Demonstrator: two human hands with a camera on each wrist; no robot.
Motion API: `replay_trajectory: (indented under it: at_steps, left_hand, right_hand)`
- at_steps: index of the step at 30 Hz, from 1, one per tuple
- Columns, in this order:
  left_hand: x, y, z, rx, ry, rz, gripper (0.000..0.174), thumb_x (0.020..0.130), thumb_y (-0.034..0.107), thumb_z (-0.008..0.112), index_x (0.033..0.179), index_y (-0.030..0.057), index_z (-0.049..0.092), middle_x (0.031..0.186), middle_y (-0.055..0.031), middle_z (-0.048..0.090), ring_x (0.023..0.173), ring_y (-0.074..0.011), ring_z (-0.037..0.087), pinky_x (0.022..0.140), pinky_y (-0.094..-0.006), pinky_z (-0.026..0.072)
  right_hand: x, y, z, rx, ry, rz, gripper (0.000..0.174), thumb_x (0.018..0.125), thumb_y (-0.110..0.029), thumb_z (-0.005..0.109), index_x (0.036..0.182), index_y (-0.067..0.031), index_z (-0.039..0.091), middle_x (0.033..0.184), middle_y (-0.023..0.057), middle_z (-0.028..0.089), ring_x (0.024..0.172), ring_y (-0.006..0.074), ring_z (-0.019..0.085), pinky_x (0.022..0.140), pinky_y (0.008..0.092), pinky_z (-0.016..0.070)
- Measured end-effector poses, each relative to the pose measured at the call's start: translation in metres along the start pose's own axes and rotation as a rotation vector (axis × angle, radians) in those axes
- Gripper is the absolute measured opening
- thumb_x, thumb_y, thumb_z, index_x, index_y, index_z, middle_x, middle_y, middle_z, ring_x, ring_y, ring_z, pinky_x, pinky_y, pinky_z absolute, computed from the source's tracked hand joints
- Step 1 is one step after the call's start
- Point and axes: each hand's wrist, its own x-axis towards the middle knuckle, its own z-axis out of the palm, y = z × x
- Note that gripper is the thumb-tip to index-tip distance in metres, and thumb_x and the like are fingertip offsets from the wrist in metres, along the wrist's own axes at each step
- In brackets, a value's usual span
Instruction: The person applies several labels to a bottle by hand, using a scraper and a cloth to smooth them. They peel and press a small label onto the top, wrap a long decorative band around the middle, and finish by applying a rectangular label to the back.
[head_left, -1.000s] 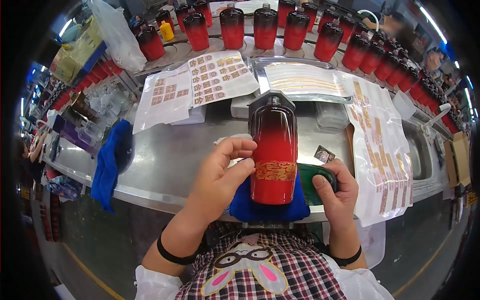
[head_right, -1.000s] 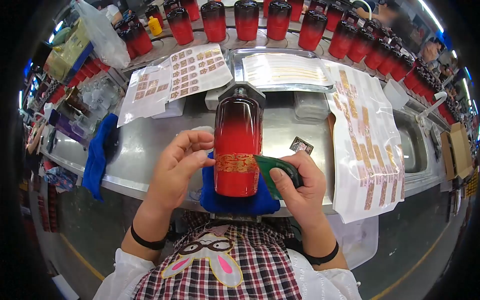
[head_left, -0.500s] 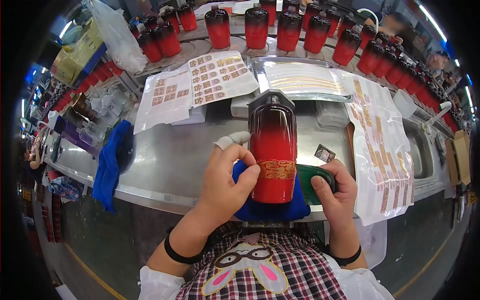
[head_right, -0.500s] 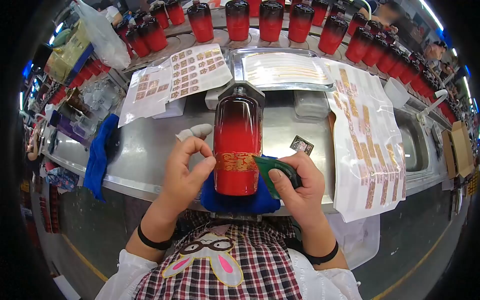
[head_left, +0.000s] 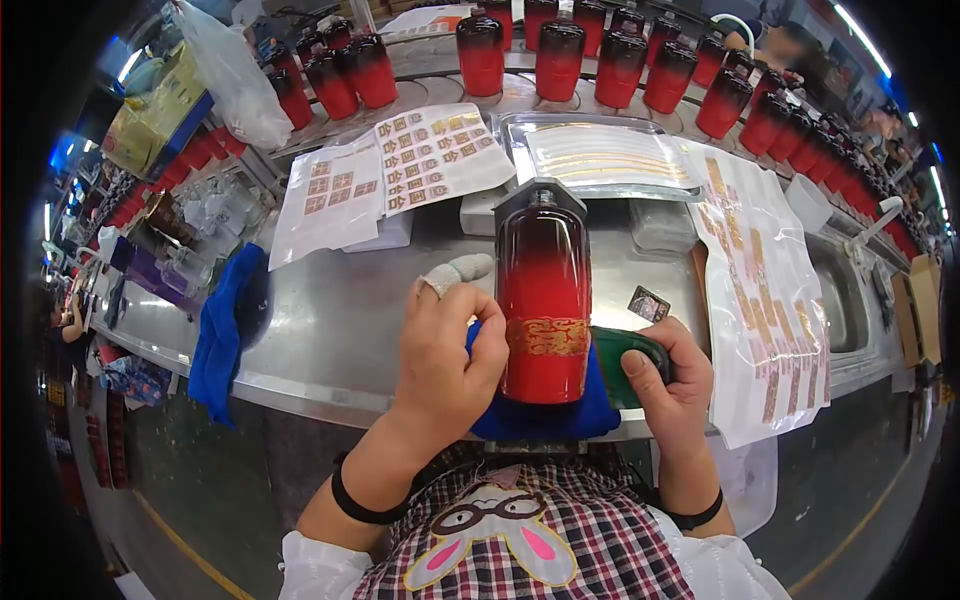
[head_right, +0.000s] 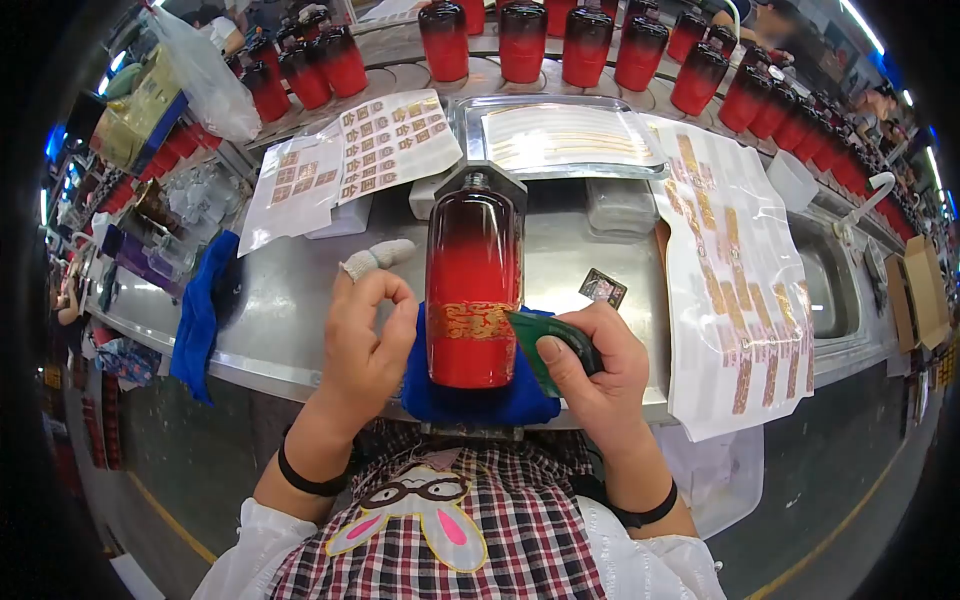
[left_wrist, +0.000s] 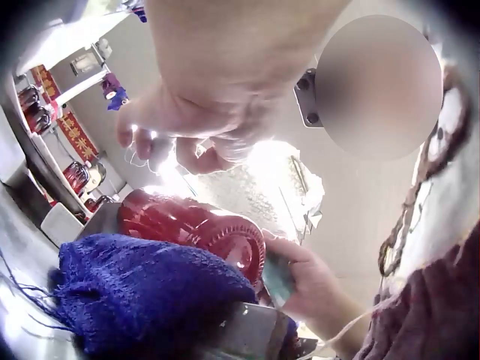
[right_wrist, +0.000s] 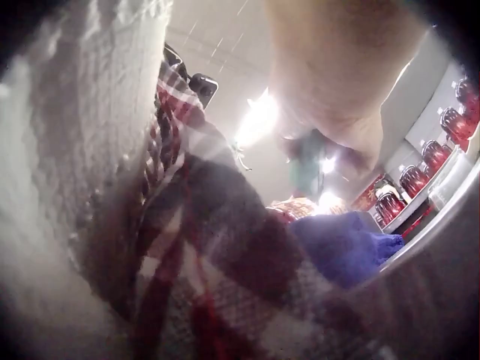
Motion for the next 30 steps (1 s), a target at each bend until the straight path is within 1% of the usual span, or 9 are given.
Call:
replay_trajectory:
  at_steps: [3, 6, 9, 12, 18, 21, 24, 27, 30]
  left_hand:
    - [0.000, -0.007, 0.006, -0.001, 0.066, 0.065, 0.008, 0.082, 0.006, 0.061, 0.089, 0.0013, 0.060, 0.119, -0.0239, 0.060, 0.110, -0.0382, 0.054, 0.097, -0.0432, 0.0399]
    - [0.000, -0.005, 0.009, 0.219, 0.078, 0.195, 0.009, 0.081, 0.005, 0.062, 0.089, 0.0017, 0.060, 0.117, -0.0239, 0.061, 0.109, -0.0396, 0.054, 0.096, -0.0444, 0.0404]
    - [0.000, -0.006, 0.014, 0.349, 0.109, 0.240, 0.010, 0.080, 0.004, 0.061, 0.089, 0.0017, 0.060, 0.116, -0.0239, 0.061, 0.108, -0.0406, 0.054, 0.095, -0.0456, 0.0406]
    - [0.001, -0.004, 0.013, 0.332, 0.107, 0.239, 0.009, 0.081, 0.004, 0.060, 0.089, 0.0013, 0.058, 0.115, -0.0233, 0.061, 0.105, -0.0409, 0.054, 0.095, -0.0453, 0.0404]
    - [0.001, -0.002, 0.010, -0.002, 0.089, 0.141, 0.006, 0.082, 0.004, 0.060, 0.086, 0.0026, 0.056, 0.099, -0.0194, 0.062, 0.093, -0.0382, 0.054, 0.084, -0.0457, 0.0431]
    - [-0.001, 0.006, 0.005, 0.002, 0.031, 0.098, 0.005, 0.083, 0.002, 0.058, 0.088, 0.0021, 0.055, 0.094, -0.0172, 0.063, 0.083, -0.0351, 0.055, 0.077, -0.0415, 0.0450]
    - [-0.001, 0.008, 0.004, -0.019, 0.026, 0.151, 0.006, 0.091, 0.006, 0.055, 0.091, 0.0006, 0.056, 0.085, -0.0108, 0.061, 0.073, -0.0222, 0.058, 0.066, -0.0316, 0.0455]
    - [0.001, 0.023, 0.000, -0.296, -0.050, -0.072, 0.010, 0.092, 0.008, 0.057, 0.099, 0.0005, 0.056, 0.080, -0.0067, 0.059, 0.069, -0.0161, 0.057, 0.062, -0.0283, 0.0452]
    - [0.000, 0.017, 0.002, -0.279, -0.115, -0.049, 0.018, 0.092, 0.007, 0.059, 0.108, 0.0007, 0.054, 0.079, -0.0047, 0.058, 0.068, -0.0123, 0.055, 0.062, -0.0267, 0.0457]
  right_hand:
    - [-0.001, 0.001, 0.001, 0.015, -0.001, 0.008, 0.019, 0.088, -0.013, 0.073, 0.091, 0.0028, 0.065, 0.078, 0.0047, 0.055, 0.067, 0.0114, 0.049, 0.060, 0.0254, 0.0383]
    - [0.000, 0.001, 0.001, -0.002, -0.007, -0.003, 0.018, 0.088, -0.014, 0.073, 0.091, 0.0027, 0.065, 0.078, 0.0047, 0.055, 0.067, 0.0115, 0.049, 0.060, 0.0254, 0.0383]
    - [0.000, 0.001, 0.002, 0.006, -0.011, -0.007, 0.019, 0.088, -0.014, 0.073, 0.091, 0.0027, 0.065, 0.078, 0.0048, 0.055, 0.067, 0.0115, 0.049, 0.061, 0.0254, 0.0383]
    - [0.000, 0.001, 0.001, 0.007, -0.007, -0.010, 0.019, 0.088, -0.014, 0.073, 0.091, 0.0026, 0.065, 0.079, 0.0049, 0.055, 0.067, 0.0116, 0.050, 0.061, 0.0255, 0.0385]
    - [-0.001, 0.002, 0.001, 0.010, 0.001, 0.002, 0.019, 0.088, -0.015, 0.073, 0.091, 0.0026, 0.065, 0.078, 0.0051, 0.056, 0.068, 0.0121, 0.050, 0.061, 0.0258, 0.0388]
    - [0.000, 0.003, 0.000, -0.001, 0.000, -0.010, 0.020, 0.088, -0.015, 0.073, 0.091, 0.0025, 0.065, 0.078, 0.0051, 0.055, 0.067, 0.0123, 0.050, 0.061, 0.0260, 0.0389]
    - [-0.001, 0.004, 0.001, 0.004, 0.005, 0.000, 0.020, 0.088, -0.015, 0.073, 0.091, 0.0023, 0.065, 0.077, 0.0049, 0.055, 0.067, 0.0123, 0.050, 0.061, 0.0261, 0.0389]
    - [-0.002, 0.006, 0.000, -0.002, 0.006, -0.009, 0.019, 0.088, -0.015, 0.073, 0.091, 0.0022, 0.065, 0.077, 0.0047, 0.055, 0.067, 0.0123, 0.050, 0.061, 0.0262, 0.0391]
    - [-0.002, 0.005, -0.001, -0.010, 0.005, -0.006, 0.019, 0.088, -0.015, 0.073, 0.091, 0.0021, 0.065, 0.077, 0.0046, 0.055, 0.067, 0.0122, 0.050, 0.061, 0.0261, 0.0392]
